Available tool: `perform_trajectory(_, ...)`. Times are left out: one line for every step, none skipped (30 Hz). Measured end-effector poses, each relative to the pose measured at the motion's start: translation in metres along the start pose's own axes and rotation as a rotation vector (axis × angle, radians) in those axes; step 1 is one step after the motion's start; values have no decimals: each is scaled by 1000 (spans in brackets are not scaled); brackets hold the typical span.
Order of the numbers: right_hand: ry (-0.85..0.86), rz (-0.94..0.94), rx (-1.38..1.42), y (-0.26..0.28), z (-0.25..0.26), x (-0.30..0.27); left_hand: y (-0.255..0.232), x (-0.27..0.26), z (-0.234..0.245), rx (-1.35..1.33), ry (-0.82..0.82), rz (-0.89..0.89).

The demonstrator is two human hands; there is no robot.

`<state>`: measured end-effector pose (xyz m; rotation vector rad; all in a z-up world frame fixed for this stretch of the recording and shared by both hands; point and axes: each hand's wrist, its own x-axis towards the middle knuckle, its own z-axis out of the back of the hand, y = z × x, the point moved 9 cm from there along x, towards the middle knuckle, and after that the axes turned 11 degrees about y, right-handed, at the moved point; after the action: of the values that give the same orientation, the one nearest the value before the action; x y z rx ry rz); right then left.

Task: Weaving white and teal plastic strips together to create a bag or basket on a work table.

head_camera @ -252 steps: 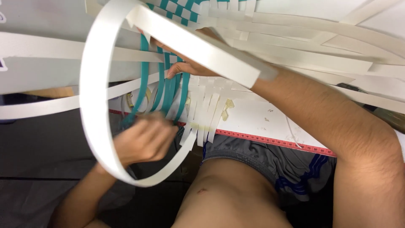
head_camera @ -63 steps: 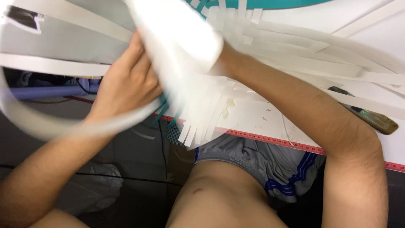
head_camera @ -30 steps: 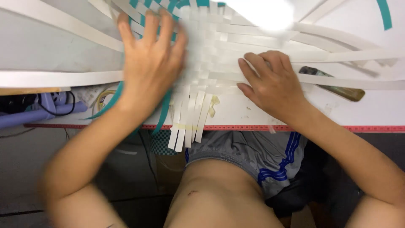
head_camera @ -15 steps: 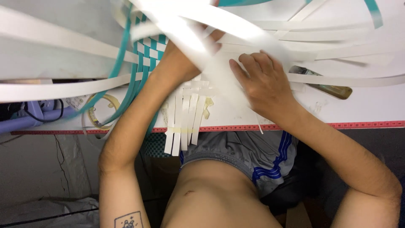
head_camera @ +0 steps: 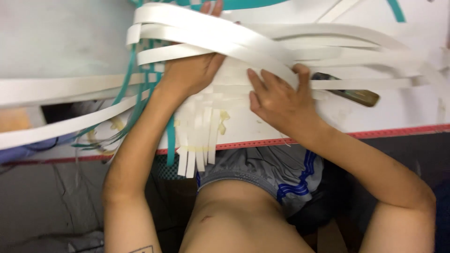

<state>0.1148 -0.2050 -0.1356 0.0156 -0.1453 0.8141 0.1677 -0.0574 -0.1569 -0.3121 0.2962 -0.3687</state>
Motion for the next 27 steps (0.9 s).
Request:
perform_trajectory(105, 11, 85, 2, -6, 1, -4, 1, -2, 38, 32, -39)
perform_trajectory(208, 20, 173, 4, -12, 2, -7, 1, -3, 78, 65, -77)
perform_trajectory(214, 5, 169, 7, -5, 4, -10, 2, -3, 75, 68, -93)
perform_trajectory(175, -3, 138, 11, 5, 7, -10, 1, 0, 50, 52, -85)
perform_trajectory(138, -10, 106, 16, 15, 10, -9, 0, 3, 26, 37, -78)
perform_trajectory(138, -17, 104, 24, 10, 12, -11, -1, 3, 26, 38, -85)
perform_trajectory(66, -83, 117, 26, 12, 14, -12, -2, 3, 69, 48, -74)
perform_trajectory(-8, -146, 132, 29, 13, 15, -12, -3, 3, 114, 58, -61)
perform_trajectory(-9, -150, 131, 34, 16, 17, -12, -2, 2, 116, 59, -65)
perform_trajectory(163, -134, 164, 42, 4, 21, -12, -2, 3, 139, 46, -65)
perform_trajectory(334, -118, 197, 50, -8, 23, -11, -2, 3, 162, 33, -65)
perform_trajectory(335, -117, 197, 55, -11, 26, -11, -3, 3, 162, 34, -65)
perform_trajectory(184, -213, 214, 50, 0, 29, -11, -3, 4, 152, 25, -69)
perform_trajectory(32, -311, 230, 46, 10, 29, -12, -3, 5, 143, 17, -76)
perform_trajectory(32, -314, 230, 47, 8, 29, -12, -3, 4, 143, 18, -78)
perform_trajectory(-15, -346, 209, 46, 10, 27, -10, -2, 3, 129, 25, -73)
perform_trajectory(-63, -378, 187, 46, 12, 25, -9, -2, 2, 114, 32, -69)
perform_trajectory(-60, -374, 188, 45, 10, 25, -9, -2, 3, 111, 32, -65)
perform_trajectory(-90, -391, 140, 43, 12, 23, -9, -2, 3, 123, 38, -66)
perform_trajectory(-123, -411, 91, 41, 13, 21, -10, -2, 3, 137, 43, -71)
perform_trajectory(-122, -409, 89, 41, 13, 20, -11, -2, 3, 136, 41, -70)
perform_trajectory(-140, -405, 76, 41, 14, 20, -10, -1, 3, 112, 47, -64)
perform_trajectory(-158, -400, 63, 42, 15, 19, -10, -1, 3, 89, 53, -58)
perform_trajectory(-157, -397, 64, 41, 16, 17, -10, -1, 4, 88, 53, -55)
perform_trajectory(-53, -381, 167, 40, 6, 18, -11, -1, 3, 59, 65, -58)
perform_trajectory(52, -360, 273, 42, -4, 19, -10, -3, 3, 31, 80, -54)
perform_trajectory(54, -353, 278, 36, -3, 16, -9, -1, 1, 30, 81, -46)
